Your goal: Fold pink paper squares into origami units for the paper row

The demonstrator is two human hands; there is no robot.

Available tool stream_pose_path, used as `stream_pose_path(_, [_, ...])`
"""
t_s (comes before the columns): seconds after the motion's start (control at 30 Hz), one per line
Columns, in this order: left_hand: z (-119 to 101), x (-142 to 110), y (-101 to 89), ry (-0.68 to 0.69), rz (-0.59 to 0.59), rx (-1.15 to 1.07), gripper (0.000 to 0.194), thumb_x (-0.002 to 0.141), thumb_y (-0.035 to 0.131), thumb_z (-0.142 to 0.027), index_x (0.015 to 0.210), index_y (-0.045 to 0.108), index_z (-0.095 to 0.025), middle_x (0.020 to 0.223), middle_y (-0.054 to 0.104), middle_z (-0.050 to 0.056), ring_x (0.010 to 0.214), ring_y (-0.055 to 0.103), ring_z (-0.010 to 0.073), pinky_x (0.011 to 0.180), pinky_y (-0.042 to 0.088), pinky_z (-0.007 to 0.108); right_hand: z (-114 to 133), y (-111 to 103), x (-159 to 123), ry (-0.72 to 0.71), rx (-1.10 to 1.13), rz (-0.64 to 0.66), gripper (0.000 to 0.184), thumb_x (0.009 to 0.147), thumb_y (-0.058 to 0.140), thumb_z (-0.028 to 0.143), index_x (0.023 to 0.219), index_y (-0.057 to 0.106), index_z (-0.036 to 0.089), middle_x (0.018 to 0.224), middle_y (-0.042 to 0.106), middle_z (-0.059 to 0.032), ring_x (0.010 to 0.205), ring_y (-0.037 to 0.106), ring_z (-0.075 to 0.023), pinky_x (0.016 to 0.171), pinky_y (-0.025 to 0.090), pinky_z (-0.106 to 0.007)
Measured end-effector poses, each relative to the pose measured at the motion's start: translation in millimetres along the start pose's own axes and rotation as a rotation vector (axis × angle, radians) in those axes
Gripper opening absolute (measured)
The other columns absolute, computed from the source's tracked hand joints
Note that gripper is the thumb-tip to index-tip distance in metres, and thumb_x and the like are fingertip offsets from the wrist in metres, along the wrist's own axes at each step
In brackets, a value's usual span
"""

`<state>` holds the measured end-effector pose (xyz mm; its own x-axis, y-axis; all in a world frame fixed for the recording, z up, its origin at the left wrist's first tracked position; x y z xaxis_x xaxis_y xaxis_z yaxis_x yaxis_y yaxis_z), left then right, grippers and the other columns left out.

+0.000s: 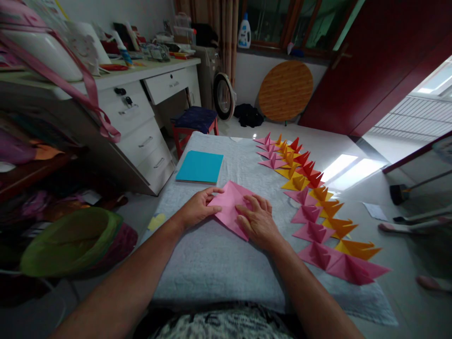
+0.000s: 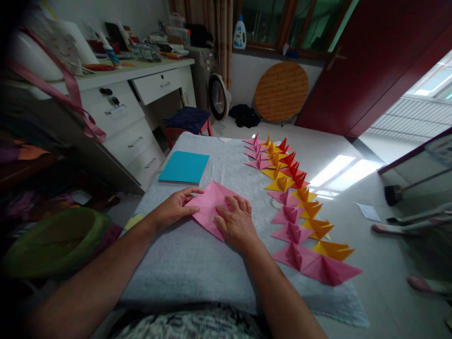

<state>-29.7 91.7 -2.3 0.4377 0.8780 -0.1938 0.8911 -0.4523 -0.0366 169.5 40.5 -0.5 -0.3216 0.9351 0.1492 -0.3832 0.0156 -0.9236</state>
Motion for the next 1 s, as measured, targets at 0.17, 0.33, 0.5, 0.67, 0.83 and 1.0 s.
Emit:
stream_pose_path(0.17, [-3.2,-3.6,2.4,0.074,0.072,0.003,0.066,0.066,0.078,-0.023,0.127,0.054,-0.017,0.108,0.063,0.005,0.087,0.061,0.0152,0.075,0.050,0.027,1.2,-0.8,0.3,-0.029,0.014,-0.019,0.033,0.098,0.048,0.044,0.120,0.070,0.031,0.133,0.059,-0.0084,0.132,0.040,-0.0329,0.111,0.028,-0.055])
stream_pose_path(0.33, [-5.5,-7.3,4.0,0.062,-0.003,-0.009,0.055,0.068,0.074,-0.024,0.120,0.056,-0.016,0.101,0.064,0.003,0.072,0.058,0.0108,0.065,0.046,0.023,-16.7,0.6,-1.0,0.045,0.079,-0.209,0.038,0.095,0.049,0.034,0.129,0.062,0.024,0.141,0.051,-0.0138,0.131,0.042,-0.0327,0.110,0.032,-0.055])
stream_pose_path(0.5, [-3.2,-6.0,-1.7,0.034,-0.082,0.114,0.046,0.069,0.071,-0.024,0.113,0.059,-0.016,0.088,0.062,0.000,0.060,0.051,0.0076,0.055,0.038,0.019,-47.8,0.3,-4.5,0.242,0.142,-0.375,0.055,0.082,0.052,0.021,0.136,0.054,0.012,0.123,0.064,-0.0188,0.116,0.054,-0.0335,0.103,0.040,-0.056])
stream_pose_path(0.67, [-2.1,-2.7,-3.3,0.087,-0.126,0.082,0.052,0.071,0.071,-0.025,0.120,0.054,-0.016,0.098,0.065,0.003,0.066,0.057,0.0094,0.061,0.044,0.022,-49.8,-5.6,-4.3,0.284,0.456,-0.387,0.043,0.080,0.051,0.024,0.120,0.063,0.015,0.089,0.068,-0.0075,0.079,0.062,-0.0211,0.080,0.050,-0.037])
stream_pose_path(0.83, [-5.2,-2.4,-3.5,0.155,-0.205,0.148,0.047,0.076,0.069,-0.027,0.119,0.056,-0.015,0.098,0.067,0.005,0.075,0.062,0.0131,0.069,0.048,0.025,-44.2,-10.3,-4.0,0.308,0.661,-0.410,0.029,0.079,0.055,0.029,0.103,0.068,0.018,0.078,0.066,-0.0026,0.070,0.060,-0.0171,0.070,0.049,-0.030])
stream_pose_path(1.0, [-5.9,-4.9,0.5,0.233,-0.227,0.294,0.050,0.076,0.069,-0.027,0.124,0.057,-0.017,0.101,0.068,0.004,0.081,0.063,0.0147,0.075,0.050,0.026,-40.7,-11.3,-3.9,0.276,0.720,-0.401,0.021,0.081,0.058,0.030,0.093,0.071,0.019,0.081,0.071,-0.0039,0.074,0.064,-0.0180,0.075,0.050,-0.032])
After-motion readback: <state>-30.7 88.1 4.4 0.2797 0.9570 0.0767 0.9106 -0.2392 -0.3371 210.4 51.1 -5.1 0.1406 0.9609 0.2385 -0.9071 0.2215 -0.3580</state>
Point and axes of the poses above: each hand's wrist, its own x-axis towards the middle knuckle, its own y-axis out of the palm, z = x × y, the point moved 4 cm from there along x, towards the middle knuckle
